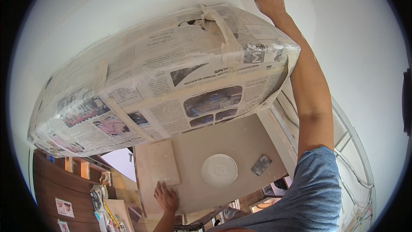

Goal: The person stands on a ladder and paints the ceiling white using a small brush. They repeatedly dip the brush into a paint container and apply paint to the ceiling area above a newspaper-covered object.

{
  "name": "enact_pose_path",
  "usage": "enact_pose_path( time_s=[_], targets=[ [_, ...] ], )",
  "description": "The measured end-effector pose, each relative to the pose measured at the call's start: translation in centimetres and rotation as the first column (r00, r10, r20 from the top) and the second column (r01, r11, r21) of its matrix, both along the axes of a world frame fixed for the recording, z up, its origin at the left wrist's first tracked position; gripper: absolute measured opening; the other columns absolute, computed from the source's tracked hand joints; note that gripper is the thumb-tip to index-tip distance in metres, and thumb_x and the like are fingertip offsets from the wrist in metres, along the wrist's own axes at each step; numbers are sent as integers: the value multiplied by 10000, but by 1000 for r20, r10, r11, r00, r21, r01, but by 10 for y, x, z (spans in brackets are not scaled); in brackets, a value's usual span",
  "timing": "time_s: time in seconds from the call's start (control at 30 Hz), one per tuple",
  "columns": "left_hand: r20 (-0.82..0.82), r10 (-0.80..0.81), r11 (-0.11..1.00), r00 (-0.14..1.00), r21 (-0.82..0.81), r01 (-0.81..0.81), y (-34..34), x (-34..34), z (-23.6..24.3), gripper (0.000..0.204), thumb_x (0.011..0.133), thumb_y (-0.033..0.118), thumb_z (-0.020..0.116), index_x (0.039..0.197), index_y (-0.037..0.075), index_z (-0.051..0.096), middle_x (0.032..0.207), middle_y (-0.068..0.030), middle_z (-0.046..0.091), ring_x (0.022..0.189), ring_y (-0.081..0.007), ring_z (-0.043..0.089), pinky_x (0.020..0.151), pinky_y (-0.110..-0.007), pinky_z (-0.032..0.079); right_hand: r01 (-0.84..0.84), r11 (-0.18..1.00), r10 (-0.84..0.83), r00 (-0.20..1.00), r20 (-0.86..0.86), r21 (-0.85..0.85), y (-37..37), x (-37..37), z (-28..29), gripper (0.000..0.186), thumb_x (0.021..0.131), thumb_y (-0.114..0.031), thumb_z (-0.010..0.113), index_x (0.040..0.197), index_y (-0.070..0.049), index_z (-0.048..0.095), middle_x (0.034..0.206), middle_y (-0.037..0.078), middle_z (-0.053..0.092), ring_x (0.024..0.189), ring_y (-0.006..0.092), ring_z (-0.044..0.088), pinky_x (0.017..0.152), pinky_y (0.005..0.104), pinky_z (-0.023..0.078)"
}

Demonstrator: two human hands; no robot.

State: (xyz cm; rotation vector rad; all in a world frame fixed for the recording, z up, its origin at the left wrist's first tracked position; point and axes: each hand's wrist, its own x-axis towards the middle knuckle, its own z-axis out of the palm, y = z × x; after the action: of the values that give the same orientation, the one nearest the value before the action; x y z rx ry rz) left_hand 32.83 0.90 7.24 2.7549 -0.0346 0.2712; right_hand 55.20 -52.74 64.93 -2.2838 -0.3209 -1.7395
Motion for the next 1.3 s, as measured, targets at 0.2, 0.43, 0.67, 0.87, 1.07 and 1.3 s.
enact_pose_path(
  time_s=[0.2, 0.43, 0.67, 0.87, 1.07, 1.3],
  targets=[
    [-3, 1, 1000, 1000, -8, -1, -1, 0, 1, 598, 944, 264, 667, 1475, 14, 555, 1598, -263, 491, 1427, -484, 450, 1207, -603, 331, -28, 1000, 28, 1000, 4, -7, 2, -1, 1, 375, 1063, -292, 673, 1313, -25, 759, 1242, 239, 779, 1108, 400, 767, 962, 428, 598],
    [-2, 4, 1000, 1000, -11, -4, -1, 0, 1, 602, 943, 270, 674, 1476, 16, 557, 1602, -256, 489, 1437, -475, 445, 1215, -595, 327, -15, 1000, 14, 1000, -7, -24, 5, -3, 2, 378, 1066, -298, 670, 1321, -33, 756, 1247, 229, 781, 1110, 404, 764, 965, 425, 595],
    [-11, 10, 1000, 1000, -6, -10, -2, -1, 2, 595, 950, 279, 668, 1478, 25, 560, 1608, -248, 481, 1437, -472, 446, 1217, -594, 328, -33, 999, 33, 998, -62, -1, 2, -2, 4, 403, 1071, -323, 664, 1345, -39, 748, 1265, 222, 781, 1135, 383, 764, 988, 416, 590],
    [-6, -4, 1000, 1000, -13, 4, -3, -1, 5, 605, 953, 258, 674, 1494, 17, 546, 1611, -254, 476, 1427, -482, 455, 1207, -606, 340, -27, 999, 26, 998, -63, -19, 5, -3, 5, 420, 1076, -329, 656, 1367, -39, 741, 1295, 214, 776, 1156, 372, 759, 1015, 415, 581],
    [-7, 0, 1000, 1000, -9, 0, -3, -1, 6, 609, 950, 255, 676, 1496, 18, 543, 1607, -256, 475, 1431, -478, 450, 1210, -606, 337, -16, 1000, 17, 993, -116, 11, 7, -4, 5, 428, 1081, -336, 647, 1384, -47, 736, 1306, 214, 774, 1168, 363, 756, 1029, 418, 574],
    [-21, 3, 1000, 1000, -19, -4, -3, -1, 5, 604, 944, 255, 677, 1484, 16, 548, 1609, -253, 471, 1432, -484, 441, 1214, -613, 326, -41, 999, 45, 988, -151, 30, 10, -8, 6, 448, 1076, -352, 653, 1397, -47, 728, 1266, 222, 786, 994, 337, 779, 954, 405, 594]
  ],
)
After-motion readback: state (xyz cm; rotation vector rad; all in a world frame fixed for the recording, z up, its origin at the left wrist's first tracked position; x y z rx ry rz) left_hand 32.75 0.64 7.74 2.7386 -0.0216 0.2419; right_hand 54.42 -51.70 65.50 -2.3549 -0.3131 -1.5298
